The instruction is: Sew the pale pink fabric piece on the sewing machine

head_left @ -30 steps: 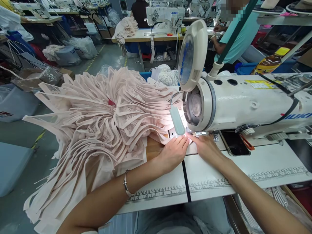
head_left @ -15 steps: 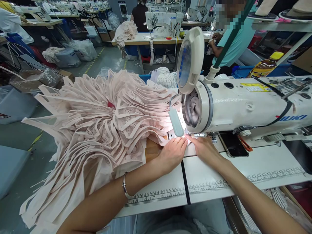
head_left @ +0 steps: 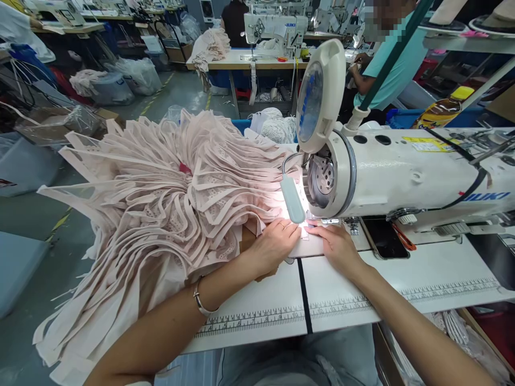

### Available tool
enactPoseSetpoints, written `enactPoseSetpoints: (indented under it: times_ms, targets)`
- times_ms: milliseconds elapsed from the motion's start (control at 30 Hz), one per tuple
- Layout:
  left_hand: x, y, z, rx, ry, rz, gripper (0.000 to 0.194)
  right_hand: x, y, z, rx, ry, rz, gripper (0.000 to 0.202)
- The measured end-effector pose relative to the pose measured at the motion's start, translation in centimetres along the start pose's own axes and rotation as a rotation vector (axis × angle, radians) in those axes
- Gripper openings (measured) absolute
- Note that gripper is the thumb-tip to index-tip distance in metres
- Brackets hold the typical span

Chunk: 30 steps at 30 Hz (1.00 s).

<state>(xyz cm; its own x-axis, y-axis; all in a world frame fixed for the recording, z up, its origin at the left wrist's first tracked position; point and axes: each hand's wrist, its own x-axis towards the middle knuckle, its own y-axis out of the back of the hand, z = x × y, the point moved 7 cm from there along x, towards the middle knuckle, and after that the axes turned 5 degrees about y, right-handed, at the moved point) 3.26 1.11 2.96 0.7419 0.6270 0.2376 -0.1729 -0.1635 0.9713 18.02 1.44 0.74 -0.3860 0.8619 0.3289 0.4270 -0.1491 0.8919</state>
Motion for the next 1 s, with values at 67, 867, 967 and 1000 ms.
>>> enactPoseSetpoints:
  times_ms: [67, 867, 967, 1000]
  targets:
    - [0.1, 0.1, 0.0, 0.027, -0.006, 0.025, 0.025, 0.1, 0.0, -0.3, -0.008, 0.041, -0.025, 0.053]
    - [0.4, -2.5, -2.0, -0.328, 0.27, -0.017, 0.027, -0.2, 0.8, -2.5, -0.168, 0.216, 0.107, 0.02]
    - [0.2, -1.4, -0.5, -0.239, 0.015, 0.014, 0.026, -0.4, 1.6, -3.7, -0.219, 0.328, 0.175, 0.012]
    - [0.1, -1.1, -0.2, -0.192, -0.042, 0.022, 0.026, -0.5, 1.8, -4.1, -0.236, 0.354, 0.185, 0.01]
